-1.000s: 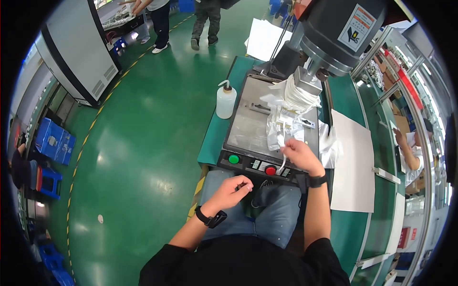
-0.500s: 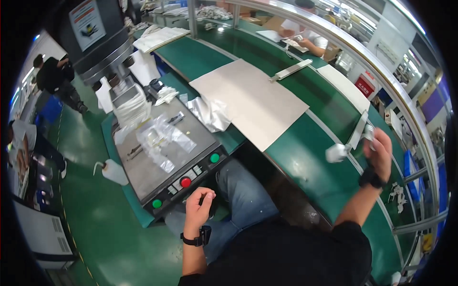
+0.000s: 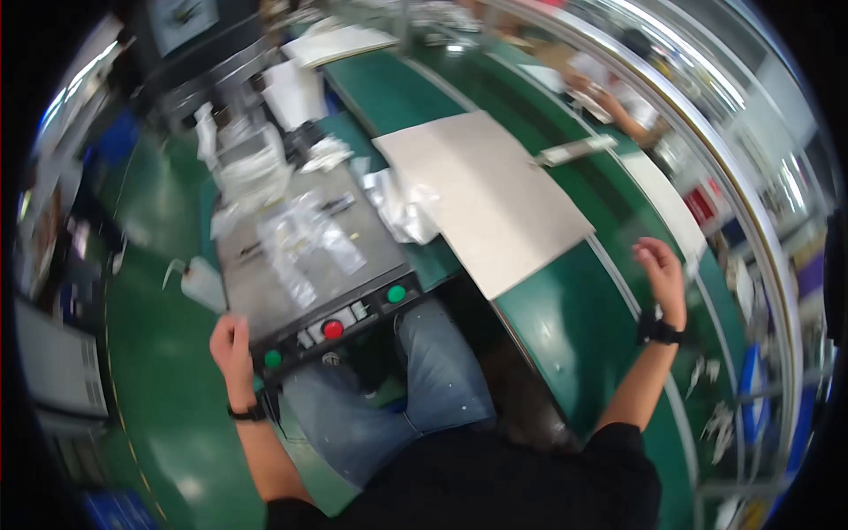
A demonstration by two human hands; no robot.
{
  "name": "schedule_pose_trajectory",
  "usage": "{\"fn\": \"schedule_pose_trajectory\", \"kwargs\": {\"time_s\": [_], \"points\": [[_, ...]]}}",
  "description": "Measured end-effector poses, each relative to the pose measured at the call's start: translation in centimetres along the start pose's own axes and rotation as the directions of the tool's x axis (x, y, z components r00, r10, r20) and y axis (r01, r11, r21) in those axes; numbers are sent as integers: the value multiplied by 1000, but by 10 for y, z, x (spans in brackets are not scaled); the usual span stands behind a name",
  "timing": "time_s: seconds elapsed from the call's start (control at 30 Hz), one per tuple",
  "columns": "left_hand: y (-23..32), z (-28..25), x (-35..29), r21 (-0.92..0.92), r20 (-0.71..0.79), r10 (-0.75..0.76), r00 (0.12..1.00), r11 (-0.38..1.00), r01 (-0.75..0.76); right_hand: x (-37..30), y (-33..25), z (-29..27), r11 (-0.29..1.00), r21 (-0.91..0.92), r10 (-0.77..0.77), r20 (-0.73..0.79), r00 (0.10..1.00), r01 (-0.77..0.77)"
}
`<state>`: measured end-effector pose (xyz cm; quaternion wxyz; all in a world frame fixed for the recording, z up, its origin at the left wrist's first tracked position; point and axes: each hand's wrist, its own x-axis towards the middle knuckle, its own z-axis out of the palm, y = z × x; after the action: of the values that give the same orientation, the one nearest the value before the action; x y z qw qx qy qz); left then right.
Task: Packaging small electronic components into plastic bags using a heat sealer.
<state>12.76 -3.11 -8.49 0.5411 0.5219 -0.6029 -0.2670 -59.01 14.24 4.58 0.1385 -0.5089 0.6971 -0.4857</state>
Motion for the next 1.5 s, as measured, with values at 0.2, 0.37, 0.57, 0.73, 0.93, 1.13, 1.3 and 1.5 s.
{"fn": "schedule_pose_trajectory", "kwargs": {"time_s": [0.2, 0.37, 0.57, 0.73, 0.93, 1.13, 1.3, 1.5], "points": [[-41, 10, 12, -367, 139, -73, 988, 922, 120, 69, -80, 225, 829, 558, -358, 474, 804, 40], [-37, 12, 5, -372, 151, -92, 984, 917, 143, 57, -70, 309, 713, 677, -416, 617, 668, -182], [-40, 14, 6, -338, 114, -49, 992, 937, 86, 33, -58, 344, 881, 461, -325, 751, 575, -104], [-26, 20, 10, -420, 153, -66, 986, 899, 126, 33, -41, 341, 873, 469, -320, 759, 567, -135], [-22, -1, -7, -209, 54, -132, 990, 968, 140, 27, -55, 359, 930, 342, -210, 798, 565, -138], [-10, 38, 19, -69, 57, -63, 996, 995, 67, 30, -40, 339, 956, 269, -126, 741, 659, -119], [-19, 27, 7, -262, 52, -134, 990, 955, 142, 27, -43, 354, 953, 281, -155, 775, 612, -114], [-21, 29, 4, -276, 70, -145, 987, 948, 159, 27, -45, 352, 959, 267, -160, 779, 606, -90]]}}
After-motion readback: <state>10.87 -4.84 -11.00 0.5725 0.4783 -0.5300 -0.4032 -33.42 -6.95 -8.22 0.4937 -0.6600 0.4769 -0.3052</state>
